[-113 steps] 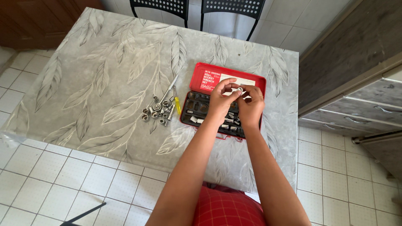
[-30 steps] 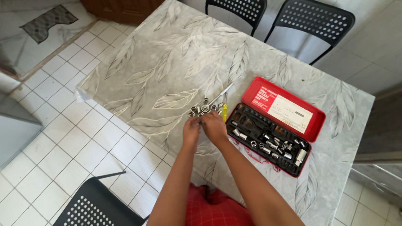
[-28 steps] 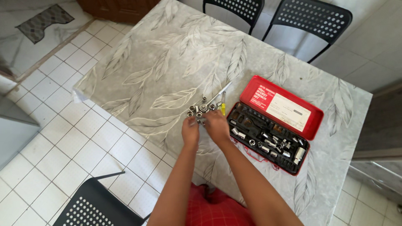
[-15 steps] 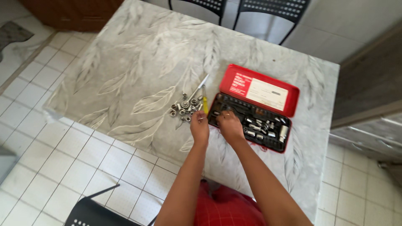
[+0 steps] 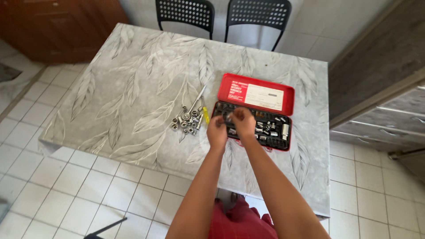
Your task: The person stands at a table and sorts metal sockets one at a time from a pile on the table into the molded slots of an open red socket set case, matching each socket to a slot by size. A wrench and a yellow-handled tool lie beside the pile on the table.
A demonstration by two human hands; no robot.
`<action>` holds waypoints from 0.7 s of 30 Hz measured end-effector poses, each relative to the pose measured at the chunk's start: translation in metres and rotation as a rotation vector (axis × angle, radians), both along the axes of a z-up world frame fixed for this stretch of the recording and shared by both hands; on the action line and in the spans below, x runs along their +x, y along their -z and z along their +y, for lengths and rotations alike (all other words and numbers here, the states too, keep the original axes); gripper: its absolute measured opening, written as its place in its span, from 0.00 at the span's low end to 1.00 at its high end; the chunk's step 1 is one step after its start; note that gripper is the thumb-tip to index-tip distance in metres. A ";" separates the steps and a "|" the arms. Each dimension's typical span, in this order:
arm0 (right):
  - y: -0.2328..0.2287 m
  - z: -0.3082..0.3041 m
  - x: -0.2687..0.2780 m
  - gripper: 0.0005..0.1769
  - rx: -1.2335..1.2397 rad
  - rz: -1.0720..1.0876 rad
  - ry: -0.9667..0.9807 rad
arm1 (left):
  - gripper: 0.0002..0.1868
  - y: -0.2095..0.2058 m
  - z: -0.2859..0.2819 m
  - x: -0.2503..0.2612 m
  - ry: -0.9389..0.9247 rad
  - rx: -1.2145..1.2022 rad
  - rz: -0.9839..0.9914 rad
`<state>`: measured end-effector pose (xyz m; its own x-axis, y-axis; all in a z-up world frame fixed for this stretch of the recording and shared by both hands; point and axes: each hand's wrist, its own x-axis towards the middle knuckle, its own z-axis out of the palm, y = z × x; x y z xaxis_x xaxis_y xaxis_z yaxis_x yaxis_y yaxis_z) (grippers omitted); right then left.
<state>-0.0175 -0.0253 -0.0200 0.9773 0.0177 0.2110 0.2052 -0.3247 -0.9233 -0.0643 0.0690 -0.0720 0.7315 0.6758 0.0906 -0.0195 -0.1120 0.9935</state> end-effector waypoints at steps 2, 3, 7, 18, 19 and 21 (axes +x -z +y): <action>-0.020 -0.002 0.009 0.08 0.614 0.277 -0.030 | 0.14 -0.022 -0.007 0.013 0.044 0.148 -0.063; -0.031 -0.003 0.014 0.09 0.922 0.414 -0.047 | 0.14 -0.035 -0.010 0.020 0.065 0.223 -0.096; -0.068 -0.024 0.024 0.07 1.214 0.384 -0.113 | 0.14 -0.093 -0.026 0.045 0.263 0.068 -0.130; -0.140 -0.081 0.003 0.16 1.458 0.353 -0.285 | 0.16 -0.189 -0.091 0.026 0.549 -0.361 -0.595; -0.145 -0.083 0.000 0.16 1.457 0.342 -0.283 | 0.15 -0.195 -0.092 0.021 0.556 -0.403 -0.567; -0.154 -0.086 -0.007 0.16 1.456 0.319 -0.277 | 0.14 -0.208 -0.094 0.012 0.573 -0.487 -0.508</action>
